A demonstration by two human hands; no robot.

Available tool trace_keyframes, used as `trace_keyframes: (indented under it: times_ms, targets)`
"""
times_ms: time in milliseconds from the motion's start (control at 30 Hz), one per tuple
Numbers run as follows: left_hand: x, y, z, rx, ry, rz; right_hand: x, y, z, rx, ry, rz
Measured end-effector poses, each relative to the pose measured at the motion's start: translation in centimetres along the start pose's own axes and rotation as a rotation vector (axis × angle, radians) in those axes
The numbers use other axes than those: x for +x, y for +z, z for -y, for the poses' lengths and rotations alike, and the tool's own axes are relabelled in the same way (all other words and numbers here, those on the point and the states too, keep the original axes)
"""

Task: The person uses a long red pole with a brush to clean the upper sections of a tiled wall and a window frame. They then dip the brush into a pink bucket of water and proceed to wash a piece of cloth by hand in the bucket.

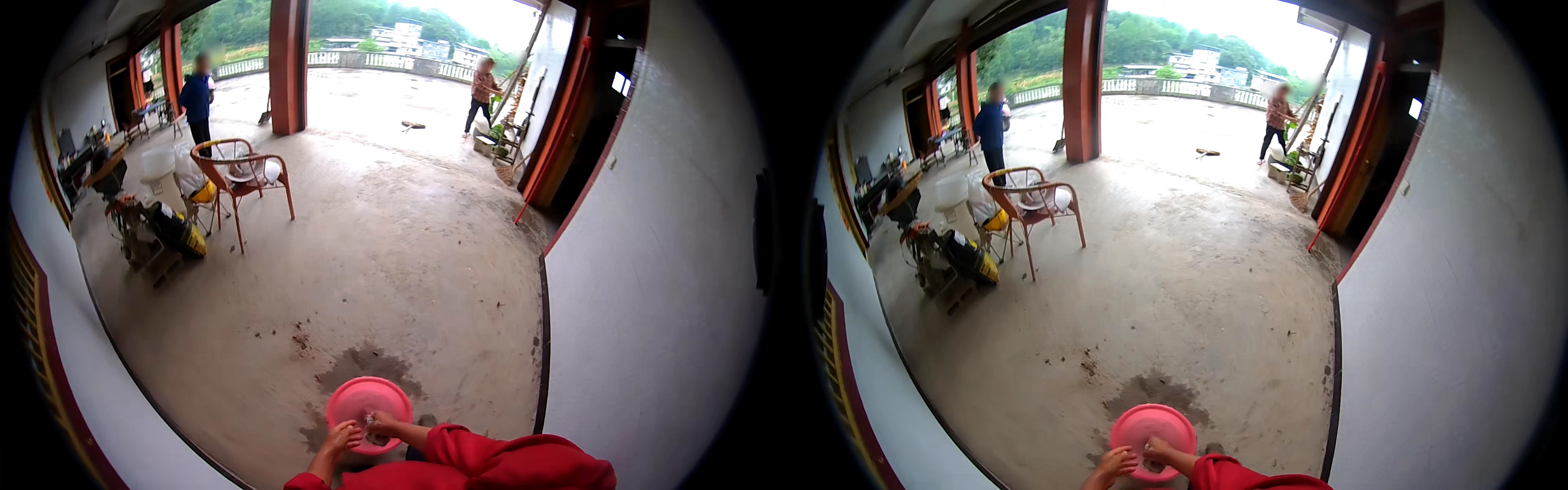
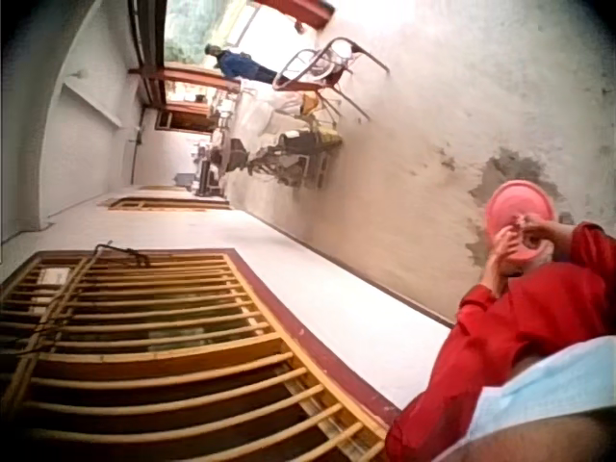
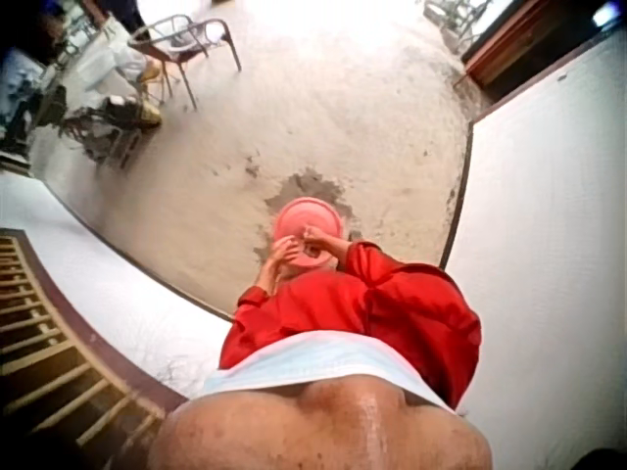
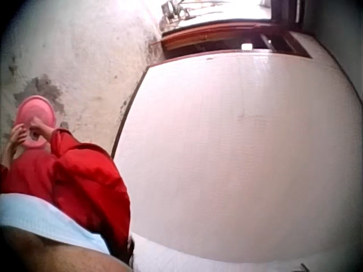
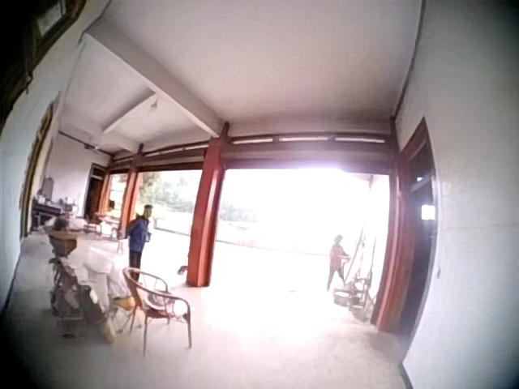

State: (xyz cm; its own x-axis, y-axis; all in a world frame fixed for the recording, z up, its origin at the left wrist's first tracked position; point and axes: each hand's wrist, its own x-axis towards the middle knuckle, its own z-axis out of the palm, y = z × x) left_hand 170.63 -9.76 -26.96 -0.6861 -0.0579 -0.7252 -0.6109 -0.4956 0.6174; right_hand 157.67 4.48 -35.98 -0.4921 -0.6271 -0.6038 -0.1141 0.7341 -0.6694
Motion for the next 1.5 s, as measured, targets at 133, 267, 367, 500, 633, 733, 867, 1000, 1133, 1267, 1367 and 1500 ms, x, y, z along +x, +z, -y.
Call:
trace_keyframes:
  times_ms: [133, 267, 367, 500, 633, 733, 867, 1000, 1133, 1267, 1367, 1500]
  targets:
    - [-0.3, 1.7, -0.9, 0.139, 0.042, 0.017, -1.5, 0.1, 1.2, -0.003, -0.028, -0.184]
    - [-0.1, 4.1, -3.2, 0.305, 0.088, 0.055, -1.6, -1.1, -0.8, 0.329, -0.151, -0.008]
    - [-1.6, 6.1, -3.2, 0.389, 0.098, 0.021, -4.2, -2.4, 0.9, 0.518, -0.190, 0.038]
    - [-0.1, 7.1, -2.0, 0.430, 0.218, 0.128, -3.5, -2.6, -1.0, 0.623, -0.187, 0.078]
    - [0.9, 7.7, -0.5, 0.710, 0.385, 0.130, -9.4, -6.7, 2.7, 0.912, -0.063, 0.377]
    - [-1.5, 11.5, -2.8, 0.836, 0.417, 0.133, -10.4, -8.6, 3.4, 0.952, 0.032, 0.463]
    - [-4.1, 14.6, -4.0, 0.692, 0.436, 0.190, -10.8, -8.5, 2.2, 1.114, -0.060, 0.530]
    - [-5.2, 17.1, -4.5, 0.648, 0.481, 0.138, -10.1, -9.4, 1.2, 1.081, -0.020, 0.480]
    - [-1.3, 13.8, -1.9, 1.080, 0.580, -0.213, -9.7, -9.7, 0.9, 1.024, -0.024, 0.478]
    - [-0.9, 12.9, -1.8, 0.983, 0.635, -0.370, -9.3, -9.9, -0.2, 1.090, -0.027, 0.514]
    - [-0.4, 11.7, -0.9, 0.961, 0.669, -0.469, -11.2, -10.8, 1.0, 1.020, -0.049, 0.336]
    - [-0.7, 12.6, -1.6, 0.960, 0.657, -0.557, -12.2, -12.4, 1.9, 0.808, -0.200, 0.213]
